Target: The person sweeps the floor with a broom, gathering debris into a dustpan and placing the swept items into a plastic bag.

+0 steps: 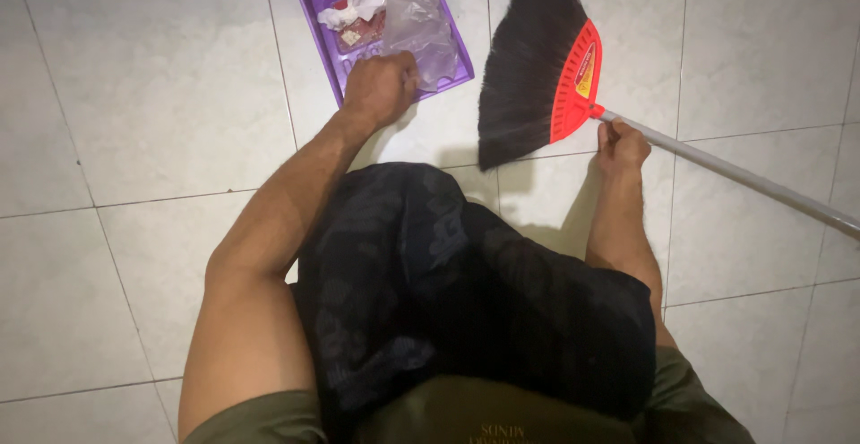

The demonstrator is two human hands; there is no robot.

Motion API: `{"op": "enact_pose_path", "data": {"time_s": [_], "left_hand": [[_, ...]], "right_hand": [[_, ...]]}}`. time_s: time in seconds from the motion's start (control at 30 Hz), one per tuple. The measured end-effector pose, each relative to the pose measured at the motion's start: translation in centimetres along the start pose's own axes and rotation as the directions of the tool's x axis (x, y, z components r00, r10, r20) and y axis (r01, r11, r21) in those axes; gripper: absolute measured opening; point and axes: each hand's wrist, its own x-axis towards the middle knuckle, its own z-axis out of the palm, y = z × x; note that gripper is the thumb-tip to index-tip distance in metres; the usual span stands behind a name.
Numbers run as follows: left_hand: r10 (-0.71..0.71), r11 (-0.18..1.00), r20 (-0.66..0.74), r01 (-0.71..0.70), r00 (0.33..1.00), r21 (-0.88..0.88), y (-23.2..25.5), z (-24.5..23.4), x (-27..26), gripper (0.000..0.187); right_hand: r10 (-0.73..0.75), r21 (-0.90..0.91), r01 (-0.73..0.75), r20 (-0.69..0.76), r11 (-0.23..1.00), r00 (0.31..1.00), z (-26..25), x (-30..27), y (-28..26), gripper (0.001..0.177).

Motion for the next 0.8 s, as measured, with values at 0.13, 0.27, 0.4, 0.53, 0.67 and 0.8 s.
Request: {"op": "enact_pose_path", "data": {"time_s": [0.13,0.27,0.4,0.53,0.67,0.8], "left_hand": [[-0.038,0.999,-0.011,0.038,0.999,0.038,0.0,-0.2,-0.3,0.015],[0.208,0.978,-0.278,-0.198,0.938,0.062,-0.5,0.1,-0.5,0.038],[0.256,0.967,-0.347,-0.242,0.902,0.084,-1.3,0.8,-0.1,0.032],[0.234,0.970,-0.320,-0.198,0.918,0.140,-1.6,0.8,0.1,0.011],[0.126,0.992,-0.258,-0.114,0.958,0.062,-0.7,-0.5,-0.6,0.015],[0.087,0.996,-0.258,-0.079,0.962,0.040,0.2,-1.4,-1.0,0.024]], "right_hand": [[0.021,-0.046,-0.019,0.041,0.999,0.999,0.0,0.4,-0.2,0.015],[0.027,-0.174,-0.033,-0.039,0.984,0.999,0.4,0.0,-0.5,0.009],[-0.031,-0.173,0.036,0.028,0.984,0.999,0.9,-0.9,0.2,0.008],[-0.265,-0.340,0.222,-0.088,0.914,0.960,2.8,-1.5,1.1,0.017],[-0.611,-0.411,0.727,0.396,0.549,0.685,8.0,-4.6,1.7,0.017],[-0.480,-0.370,0.895,0.756,0.248,0.445,15.7,-15.0,1.0,0.017]]}}
